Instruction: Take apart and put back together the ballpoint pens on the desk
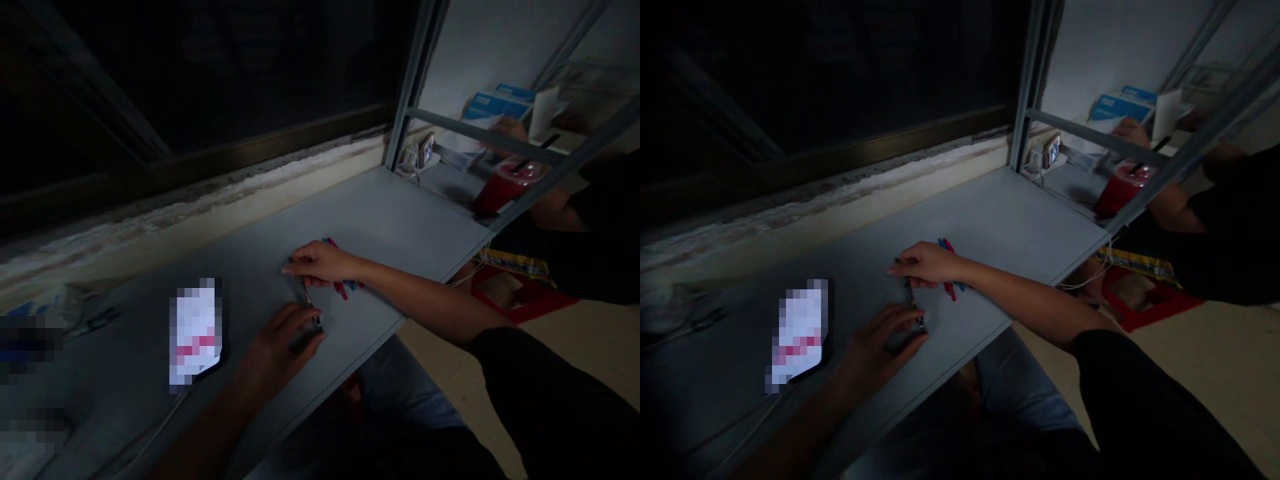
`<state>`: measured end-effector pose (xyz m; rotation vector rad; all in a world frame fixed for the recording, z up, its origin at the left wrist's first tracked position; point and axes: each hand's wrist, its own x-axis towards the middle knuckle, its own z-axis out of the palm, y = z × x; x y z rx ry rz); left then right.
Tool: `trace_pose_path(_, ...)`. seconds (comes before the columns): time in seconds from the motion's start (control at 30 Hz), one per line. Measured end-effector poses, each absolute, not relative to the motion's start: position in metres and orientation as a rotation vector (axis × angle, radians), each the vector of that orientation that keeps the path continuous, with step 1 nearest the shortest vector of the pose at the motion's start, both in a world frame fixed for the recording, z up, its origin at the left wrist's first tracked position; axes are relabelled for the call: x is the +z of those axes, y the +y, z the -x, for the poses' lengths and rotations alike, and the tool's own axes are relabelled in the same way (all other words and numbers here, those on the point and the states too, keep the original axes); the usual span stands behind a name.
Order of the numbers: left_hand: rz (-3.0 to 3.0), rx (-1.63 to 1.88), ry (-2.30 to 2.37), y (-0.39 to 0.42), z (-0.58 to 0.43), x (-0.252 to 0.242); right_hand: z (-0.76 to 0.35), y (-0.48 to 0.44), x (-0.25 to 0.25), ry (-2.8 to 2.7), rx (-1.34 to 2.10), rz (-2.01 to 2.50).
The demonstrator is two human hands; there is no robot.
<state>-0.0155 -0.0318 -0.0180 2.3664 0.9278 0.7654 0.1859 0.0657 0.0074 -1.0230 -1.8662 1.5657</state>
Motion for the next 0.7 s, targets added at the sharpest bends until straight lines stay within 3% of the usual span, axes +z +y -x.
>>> trace_pose_path(0.33, -2.616, 0.731, 0.747, -0.024, 0.009, -0.014, -0.197, 0.056, 0.023, -1.88, 1.496, 1.113)
trace_pose_path(0.7, -2.68, 0.679, 0.646, -0.026, 0.004, -0.011, -0.214, 0.064, 0.026, -1.878, 1.645, 1.242)
